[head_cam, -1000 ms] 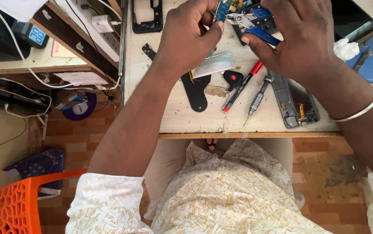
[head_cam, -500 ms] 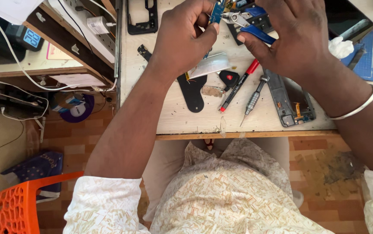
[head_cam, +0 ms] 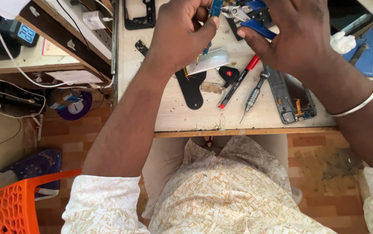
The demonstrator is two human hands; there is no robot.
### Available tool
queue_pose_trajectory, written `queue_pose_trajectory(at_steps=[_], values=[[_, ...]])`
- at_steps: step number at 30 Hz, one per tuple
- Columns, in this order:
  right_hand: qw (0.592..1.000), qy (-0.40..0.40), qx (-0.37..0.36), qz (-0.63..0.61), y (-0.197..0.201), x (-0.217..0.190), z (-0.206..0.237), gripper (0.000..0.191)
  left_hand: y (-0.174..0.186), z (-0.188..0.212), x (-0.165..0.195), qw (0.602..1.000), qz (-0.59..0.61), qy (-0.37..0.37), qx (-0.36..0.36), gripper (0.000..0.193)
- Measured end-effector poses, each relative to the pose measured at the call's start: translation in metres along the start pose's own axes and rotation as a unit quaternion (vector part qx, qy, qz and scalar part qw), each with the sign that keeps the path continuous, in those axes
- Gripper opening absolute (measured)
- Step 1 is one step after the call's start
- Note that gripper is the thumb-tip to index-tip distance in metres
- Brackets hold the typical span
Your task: The person sits at a repair bench holding a phone motherboard in one hand and uses blue-handled pliers to pry and trim components from the board. They reposition the board repeatedly and work over a cluttered workbench with a disassembled phone, screwdriver, and marker nearby.
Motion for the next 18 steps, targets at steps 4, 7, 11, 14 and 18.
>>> queue_pose_trajectory(at_steps=[4,7,11,14,18], values=[[1.0,-0.006,-0.005,0.001,-0.0009,0.0024,0.0009,0.046,-0.0021,-0.0005,-0.0007,1.0,0.006,-0.001,-0.003,0.015],[1.0,-0.014,0.001,0.006,0.0004,0.0026,0.0003,0.045,-0.0043,-0.0002,-0.003,1.0,0.015,0.01,-0.005,0.013],[0.999,-0.026,-0.014,-0.016,-0.0017,0.0039,-0.0017,0.049,-0.0035,0.0006,-0.0027,1.0,0.001,0.001,0.0,0.013],[1.0,-0.02,-0.01,-0.002,-0.0009,0.0025,-0.0024,0.048,-0.0052,0.0003,-0.0052,1.0,-0.001,0.007,-0.008,0.013],[1.0,0.0,0.008,-0.007,0.0023,0.0012,-0.0036,0.051,-0.0077,-0.0007,-0.0081,0.999,0.031,0.011,-0.011,0.016]])
Point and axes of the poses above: each hand's wrist, its own z-axis away from the middle knuckle, its own y-axis out of the back of the hand, x = y × z, the point moved 9 cm from there along -z, towards the middle knuckle, and after that the axes turned 10 degrees about -z, right-handed, at the moved point
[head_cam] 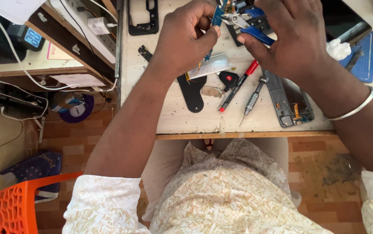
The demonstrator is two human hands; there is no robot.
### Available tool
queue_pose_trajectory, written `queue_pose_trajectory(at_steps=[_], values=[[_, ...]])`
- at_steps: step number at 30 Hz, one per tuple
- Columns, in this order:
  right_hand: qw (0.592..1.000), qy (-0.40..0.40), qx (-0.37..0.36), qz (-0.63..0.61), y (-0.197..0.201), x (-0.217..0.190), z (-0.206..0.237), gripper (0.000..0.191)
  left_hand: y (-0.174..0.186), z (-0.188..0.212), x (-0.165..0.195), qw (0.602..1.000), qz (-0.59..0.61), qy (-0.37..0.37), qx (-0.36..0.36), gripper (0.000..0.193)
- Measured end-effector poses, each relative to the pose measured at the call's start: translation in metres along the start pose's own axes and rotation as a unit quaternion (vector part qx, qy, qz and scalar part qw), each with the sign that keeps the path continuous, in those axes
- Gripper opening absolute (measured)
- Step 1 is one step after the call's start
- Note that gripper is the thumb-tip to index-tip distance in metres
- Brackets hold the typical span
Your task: The person sits at a repair bench holding a phone motherboard in one hand and uses blue-handled pliers to pry and trim components from the board. They reposition the board repeatedly and work over a cluttered workbench with a disassembled phone, screwdriver, and marker nearby.
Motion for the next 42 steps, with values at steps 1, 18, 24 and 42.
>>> queue_pose_trajectory(at_steps=[1,18,24,42], values=[[1.0,0.002,0.002,0.0,0.0,0.0,0.0,0.051,0.0,-0.001,0.0,1.0,-0.006,-0.005,0.002,0.016],[1.0,0.002,-0.02,0.004,-0.008,-0.003,-0.002,0.046,-0.009,0.005,-0.044,0.97,0.125,0.209,-0.019,0.023],[1.0,0.0,-0.015,0.002,-0.005,-0.001,0.001,0.049,-0.003,0.0,-0.044,0.983,0.087,0.159,0.021,0.014],[1.0,0.008,-0.02,-0.006,-0.005,-0.009,-0.003,0.049,0.001,-0.001,-0.043,0.972,0.14,0.188,0.022,0.004]])
Point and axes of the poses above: each hand's wrist, its own z-axis away from the middle knuckle, its own y-axis out of the back of the hand, x = y × z, the point moved 9 cm from there along -z, towards the middle knuckle, and after that the axes turned 10 degrees about -z, right-handed, at the moved point
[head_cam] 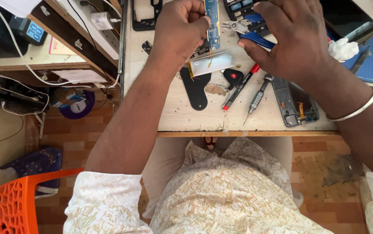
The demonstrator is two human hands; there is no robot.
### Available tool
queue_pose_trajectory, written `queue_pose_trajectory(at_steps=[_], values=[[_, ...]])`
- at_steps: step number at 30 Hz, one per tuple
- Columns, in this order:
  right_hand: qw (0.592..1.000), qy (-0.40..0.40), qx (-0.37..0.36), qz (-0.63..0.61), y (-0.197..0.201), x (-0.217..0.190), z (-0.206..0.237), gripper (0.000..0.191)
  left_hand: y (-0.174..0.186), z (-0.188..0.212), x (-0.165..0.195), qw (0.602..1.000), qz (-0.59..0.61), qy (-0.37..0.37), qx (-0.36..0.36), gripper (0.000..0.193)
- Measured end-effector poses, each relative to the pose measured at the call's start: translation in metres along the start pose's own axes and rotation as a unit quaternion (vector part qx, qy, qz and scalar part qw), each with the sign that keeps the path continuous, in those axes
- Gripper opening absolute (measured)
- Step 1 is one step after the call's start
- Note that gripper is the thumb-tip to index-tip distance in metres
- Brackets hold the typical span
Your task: The person sits at a repair bench holding a phone motherboard in one hand and uses blue-handled pliers to pry and trim components from the board. They reposition the board repeatedly and work over a cluttered workbench with a disassembled phone, screwdriver, and marker nearby.
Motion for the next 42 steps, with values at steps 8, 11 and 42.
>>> queue_pose_trajectory(at_steps=[8,11,42], values=[[1.0,0.0,0.001,-0.005,-0.0007,-0.0026,-0.0022,0.048,0.0028,0.0006,-0.0005,0.999,-0.033,0.015,0.015,0.003],[1.0,-0.001,0.009,-0.001,-0.0004,-0.0019,-0.0028,0.05,0.0043,0.0002,-0.0012,0.998,-0.041,0.018,0.033,0.006],[1.0,-0.013,0.006,-0.01,-0.0013,-0.0003,-0.0034,0.051,0.002,0.0073,0.0059,0.992,-0.123,0.032,0.026,0.015]])
Point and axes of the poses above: each hand's wrist, its own z-axis away from the middle knuckle, its own y-axis out of the back of the hand, x = y × z, the point moved 9 cm from there along -z, towards the middle knuckle, and after that the axes turned 10 degrees about -z, right-handed, at the moved point
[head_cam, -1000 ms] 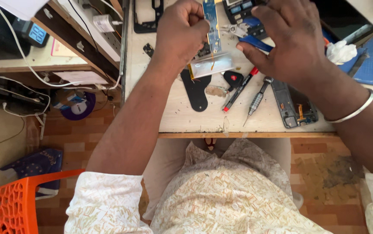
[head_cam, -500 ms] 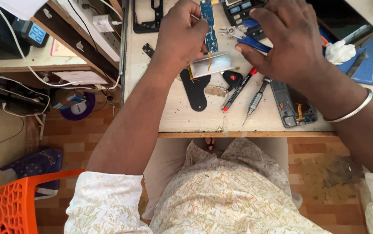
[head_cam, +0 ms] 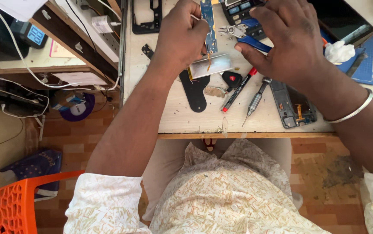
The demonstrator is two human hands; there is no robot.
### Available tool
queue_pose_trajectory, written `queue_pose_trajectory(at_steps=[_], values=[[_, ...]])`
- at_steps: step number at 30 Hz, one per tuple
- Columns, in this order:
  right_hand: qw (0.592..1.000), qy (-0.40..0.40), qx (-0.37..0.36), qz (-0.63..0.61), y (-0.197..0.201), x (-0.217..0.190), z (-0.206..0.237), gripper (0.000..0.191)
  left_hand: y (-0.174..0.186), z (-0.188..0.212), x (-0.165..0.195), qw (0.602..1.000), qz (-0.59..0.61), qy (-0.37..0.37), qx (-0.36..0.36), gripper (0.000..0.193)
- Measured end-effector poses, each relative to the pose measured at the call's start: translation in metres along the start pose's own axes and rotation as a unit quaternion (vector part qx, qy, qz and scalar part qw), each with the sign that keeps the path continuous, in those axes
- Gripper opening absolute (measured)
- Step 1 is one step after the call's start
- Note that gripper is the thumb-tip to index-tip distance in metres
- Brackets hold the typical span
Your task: The person sits at a repair bench holding a phone motherboard in one hand and uses blue-handled pliers to pry and trim components from the board. They reposition the board repeatedly and work over a cluttered workbench with a disassembled phone, screwdriver, and marker nearby.
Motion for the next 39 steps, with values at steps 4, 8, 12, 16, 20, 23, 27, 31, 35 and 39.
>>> queue_pose_trajectory(at_steps=[4,8,12,16,20,23,27,31,35,39], values=[[1.0,0.017,0.012,0.001,0.0009,-0.0006,-0.0016,0.05,0.001,-0.0014,0.0002,1.0,0.006,-0.008,0.001,0.014],[1.0,0.011,-0.003,0.001,-0.002,0.0008,0.0013,0.048,-0.001,-0.0001,0.0003,0.999,0.031,-0.021,-0.01,0.011],[1.0,0.014,0.002,0.003,-0.0009,0.001,0.0024,0.049,-0.0001,-0.0001,0.0019,0.999,0.012,-0.031,0.003,0.01],[1.0,0.011,0.004,-0.002,-0.0018,0.002,0.0011,0.05,0.0019,-0.0011,0.0007,1.0,0.013,-0.021,0.007,0.012],[1.0,0.017,0.0,0.005,-0.0021,0.0006,0.0013,0.051,0.001,0.0004,0.0018,0.999,0.019,-0.031,-0.003,0.011],[1.0,0.021,0.01,-0.001,-0.0009,0.0004,0.0015,0.052,-0.0004,-0.0001,0.001,1.0,0.015,-0.026,-0.002,0.011],[1.0,0.014,0.011,-0.001,-0.0014,0.0019,0.0018,0.052,-0.0003,-0.0012,0.0016,0.999,0.012,-0.032,0.0,0.012],[1.0,0.021,0.006,0.0,-0.0012,-0.0002,0.0013,0.051,-0.0046,-0.0004,0.0007,0.999,0.031,-0.026,-0.025,0.011],[0.999,0.029,0.013,-0.003,-0.0003,-0.0027,-0.0009,0.053,-0.0046,-0.0001,0.002,0.999,0.026,-0.026,-0.022,0.014],[0.999,0.047,0.011,0.004,-0.0017,-0.006,-0.0003,0.052,-0.0063,0.0002,0.0003,0.999,0.036,-0.012,-0.037,0.014]])
Point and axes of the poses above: each hand's wrist, its own z-axis away from the middle knuckle, its own y-axis out of the back of the hand, x = y × z, the point moved 9 cm from there along -z, towards the middle knuckle, and after that the axes turned 10 degrees about -z, right-handed, at the moved point
